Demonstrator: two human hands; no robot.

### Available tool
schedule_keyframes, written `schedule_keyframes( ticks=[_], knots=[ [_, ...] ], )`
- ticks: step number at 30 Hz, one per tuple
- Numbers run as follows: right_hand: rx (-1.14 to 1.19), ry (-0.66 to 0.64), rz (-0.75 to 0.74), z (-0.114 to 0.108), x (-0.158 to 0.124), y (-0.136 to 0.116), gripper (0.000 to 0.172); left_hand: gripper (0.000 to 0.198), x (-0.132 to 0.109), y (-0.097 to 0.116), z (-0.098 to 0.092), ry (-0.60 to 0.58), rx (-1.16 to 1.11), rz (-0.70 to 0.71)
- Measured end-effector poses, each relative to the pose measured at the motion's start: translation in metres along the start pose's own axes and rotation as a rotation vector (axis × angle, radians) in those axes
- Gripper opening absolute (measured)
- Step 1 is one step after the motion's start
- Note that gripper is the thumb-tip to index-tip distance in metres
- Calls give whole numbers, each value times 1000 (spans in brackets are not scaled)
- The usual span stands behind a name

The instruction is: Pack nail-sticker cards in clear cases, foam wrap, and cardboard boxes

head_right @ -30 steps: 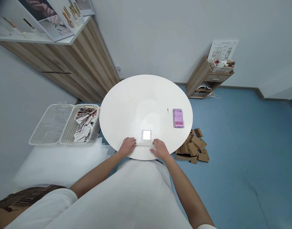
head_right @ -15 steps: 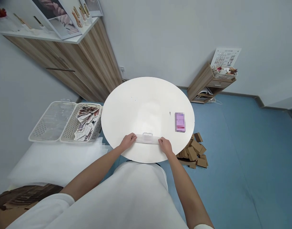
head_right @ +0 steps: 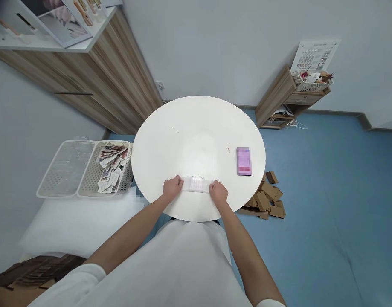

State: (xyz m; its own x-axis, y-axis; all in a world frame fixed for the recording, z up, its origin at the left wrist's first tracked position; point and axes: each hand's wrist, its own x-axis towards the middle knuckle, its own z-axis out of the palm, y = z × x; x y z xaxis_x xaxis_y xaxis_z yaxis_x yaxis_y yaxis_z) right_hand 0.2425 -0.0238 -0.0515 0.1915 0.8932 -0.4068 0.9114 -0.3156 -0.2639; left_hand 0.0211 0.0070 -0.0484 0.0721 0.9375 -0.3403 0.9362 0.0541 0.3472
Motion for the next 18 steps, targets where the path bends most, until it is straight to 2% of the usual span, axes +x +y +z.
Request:
schedule_keyframes(
  ticks=[3, 5, 8, 10, 12, 16, 18],
  knots=[
    [-57, 104, -112, 2, -1, -1, 20, 27, -1, 2, 2, 134, 73, 111],
    [-97, 180, -258, 3, -1, -3, 25, 33, 0, 3, 2, 171, 89, 241],
    [-142, 172, -583, 4, 0, -6, 33, 38, 4, 8, 0, 46, 87, 493],
    [-161, 131, -736, 4, 0, -7, 33, 37, 6, 12, -3, -48, 82, 606],
    [-171, 111, -777, 3, -2, -8, 32, 35, 8, 16, -8, -83, 84, 663],
    [-151, 103, -723, 1, -8, -11, 23, 30, 9, 25, -16, -91, 88, 726],
    [-141, 70, -689, 2, -9, -15, 28, 35, 10, 29, -17, -131, 108, 720]
  ],
)
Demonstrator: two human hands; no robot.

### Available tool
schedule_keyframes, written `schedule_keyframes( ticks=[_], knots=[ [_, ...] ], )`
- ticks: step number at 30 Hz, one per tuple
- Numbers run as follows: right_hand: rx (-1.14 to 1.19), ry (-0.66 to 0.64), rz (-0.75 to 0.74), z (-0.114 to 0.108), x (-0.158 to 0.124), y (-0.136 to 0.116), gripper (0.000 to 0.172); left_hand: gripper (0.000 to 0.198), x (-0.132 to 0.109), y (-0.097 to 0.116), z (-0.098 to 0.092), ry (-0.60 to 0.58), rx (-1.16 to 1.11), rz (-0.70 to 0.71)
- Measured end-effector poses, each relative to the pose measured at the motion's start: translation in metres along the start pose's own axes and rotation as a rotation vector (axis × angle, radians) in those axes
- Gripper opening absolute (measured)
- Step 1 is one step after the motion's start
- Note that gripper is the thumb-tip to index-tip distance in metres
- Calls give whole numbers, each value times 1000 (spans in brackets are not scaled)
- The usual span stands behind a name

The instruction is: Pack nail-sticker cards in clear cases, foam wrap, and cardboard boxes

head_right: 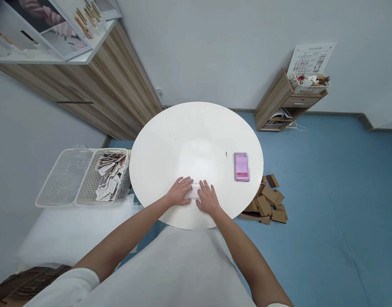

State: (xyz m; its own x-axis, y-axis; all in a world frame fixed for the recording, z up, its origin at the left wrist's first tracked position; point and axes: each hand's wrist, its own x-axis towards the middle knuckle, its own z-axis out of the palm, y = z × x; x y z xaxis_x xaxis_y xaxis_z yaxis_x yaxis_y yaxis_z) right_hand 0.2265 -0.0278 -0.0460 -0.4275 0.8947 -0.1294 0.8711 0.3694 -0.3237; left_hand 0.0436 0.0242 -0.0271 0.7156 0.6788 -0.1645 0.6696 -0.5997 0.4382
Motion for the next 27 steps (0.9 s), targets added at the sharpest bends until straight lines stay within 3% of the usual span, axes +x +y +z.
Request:
schedule_keyframes(
  ticks=[3, 9, 15, 19, 23, 27],
  knots=[
    [9, -70, 43, 3, 7, -4, 40, 43, 6, 5, 2, -50, 24, -55],
    [-18, -112, 3, -9, 16, -5, 32, 34, 7, 11, 3, -6, -10, -119],
    [67, -259, -16, -22, -13, -15, 30, 36, -22, 20, 4, -92, -101, -94],
    [160, -248, -11, -22, -29, -19, 28, 34, -38, 25, 12, -61, -163, -88],
    [297, -190, 36, -28, -22, -13, 22, 25, -36, 22, 7, -3, -209, -117],
    [448, -206, 122, -35, -6, -1, 20, 28, -27, 15, -6, -83, -301, -200]
  ],
)
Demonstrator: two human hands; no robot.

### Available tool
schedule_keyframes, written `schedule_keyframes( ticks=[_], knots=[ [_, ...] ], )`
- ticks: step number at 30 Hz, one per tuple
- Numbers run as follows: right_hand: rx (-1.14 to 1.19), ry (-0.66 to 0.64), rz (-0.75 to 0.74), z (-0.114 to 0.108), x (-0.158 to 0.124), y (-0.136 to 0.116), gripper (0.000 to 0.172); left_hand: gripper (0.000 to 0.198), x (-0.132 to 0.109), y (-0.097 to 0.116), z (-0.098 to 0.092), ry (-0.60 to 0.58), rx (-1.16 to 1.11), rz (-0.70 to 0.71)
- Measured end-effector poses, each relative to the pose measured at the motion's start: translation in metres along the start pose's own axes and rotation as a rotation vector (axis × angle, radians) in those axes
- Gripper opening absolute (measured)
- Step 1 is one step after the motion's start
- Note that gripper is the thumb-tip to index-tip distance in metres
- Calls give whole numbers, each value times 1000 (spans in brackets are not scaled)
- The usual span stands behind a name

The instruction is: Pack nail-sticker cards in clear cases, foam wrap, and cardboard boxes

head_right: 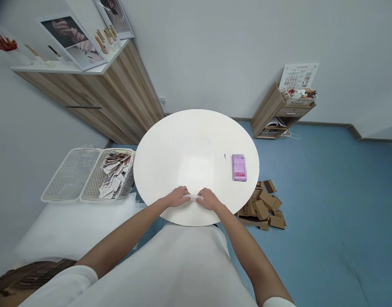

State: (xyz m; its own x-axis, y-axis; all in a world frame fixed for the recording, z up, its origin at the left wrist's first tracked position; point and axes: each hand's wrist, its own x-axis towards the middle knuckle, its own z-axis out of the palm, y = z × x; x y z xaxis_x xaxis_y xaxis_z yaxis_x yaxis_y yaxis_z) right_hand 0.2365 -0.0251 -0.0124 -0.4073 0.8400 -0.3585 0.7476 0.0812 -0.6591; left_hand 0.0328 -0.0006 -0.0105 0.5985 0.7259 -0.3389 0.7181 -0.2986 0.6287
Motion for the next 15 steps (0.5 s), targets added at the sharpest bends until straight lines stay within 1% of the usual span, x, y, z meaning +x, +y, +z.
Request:
schedule_keyframes(
  ticks=[3, 6, 9, 11, 15],
  knots=[
    [150, -93, 80, -7, 8, 5, 25, 32, 3, -5, -8, -81, -150, -92],
    [250, -121, 124, -10, 11, 9, 28, 36, 3, -16, -11, -93, -318, -146],
    [295, -101, 148, -9, 13, 14, 29, 36, 2, -28, -12, -59, -486, -206],
    [293, -80, 154, -8, 14, 17, 28, 36, 2, -35, -11, -23, -586, -278],
    [308, -19, 168, -4, 16, 24, 27, 37, 1, -40, -8, 40, -766, -398]
  ],
)
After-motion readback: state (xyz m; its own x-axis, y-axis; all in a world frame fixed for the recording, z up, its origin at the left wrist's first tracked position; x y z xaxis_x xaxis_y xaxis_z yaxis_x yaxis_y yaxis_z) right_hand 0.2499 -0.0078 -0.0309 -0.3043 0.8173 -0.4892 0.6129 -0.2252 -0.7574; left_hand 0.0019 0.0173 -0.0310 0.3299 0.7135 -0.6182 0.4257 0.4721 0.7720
